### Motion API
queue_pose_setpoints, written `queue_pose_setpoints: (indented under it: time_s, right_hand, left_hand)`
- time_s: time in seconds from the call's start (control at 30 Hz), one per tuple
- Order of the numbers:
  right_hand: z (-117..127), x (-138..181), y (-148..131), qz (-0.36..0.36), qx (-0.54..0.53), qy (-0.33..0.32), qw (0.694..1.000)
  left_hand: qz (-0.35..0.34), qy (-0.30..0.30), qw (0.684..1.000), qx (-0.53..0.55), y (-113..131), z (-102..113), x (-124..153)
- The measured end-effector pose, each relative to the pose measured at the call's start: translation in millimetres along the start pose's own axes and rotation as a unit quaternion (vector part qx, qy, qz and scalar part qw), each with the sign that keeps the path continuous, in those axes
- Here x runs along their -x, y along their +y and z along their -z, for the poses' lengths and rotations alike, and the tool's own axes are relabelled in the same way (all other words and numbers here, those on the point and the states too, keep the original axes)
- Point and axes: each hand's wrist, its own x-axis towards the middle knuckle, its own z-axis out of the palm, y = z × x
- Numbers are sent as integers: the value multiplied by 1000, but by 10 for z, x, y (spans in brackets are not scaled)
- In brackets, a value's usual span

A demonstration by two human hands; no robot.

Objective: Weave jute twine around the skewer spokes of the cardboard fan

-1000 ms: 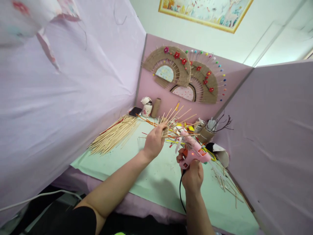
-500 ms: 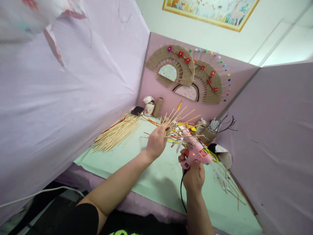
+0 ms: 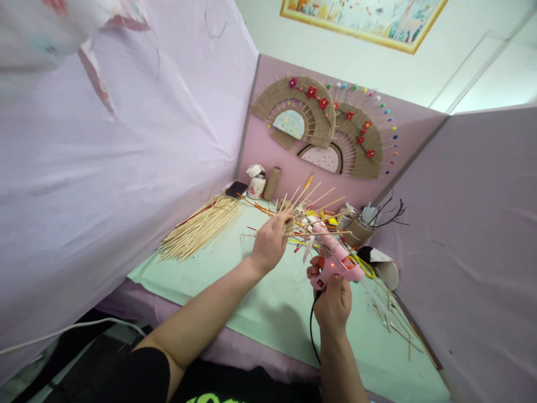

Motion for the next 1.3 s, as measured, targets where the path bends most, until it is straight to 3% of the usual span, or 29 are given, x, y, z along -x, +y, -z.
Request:
queue_pose_setpoints:
  time_s: [1.3]
  right_hand:
    - [5,10,33,8,-20,7,1000]
  left_hand:
    - [1,-3,1000,7,-12,-15,28]
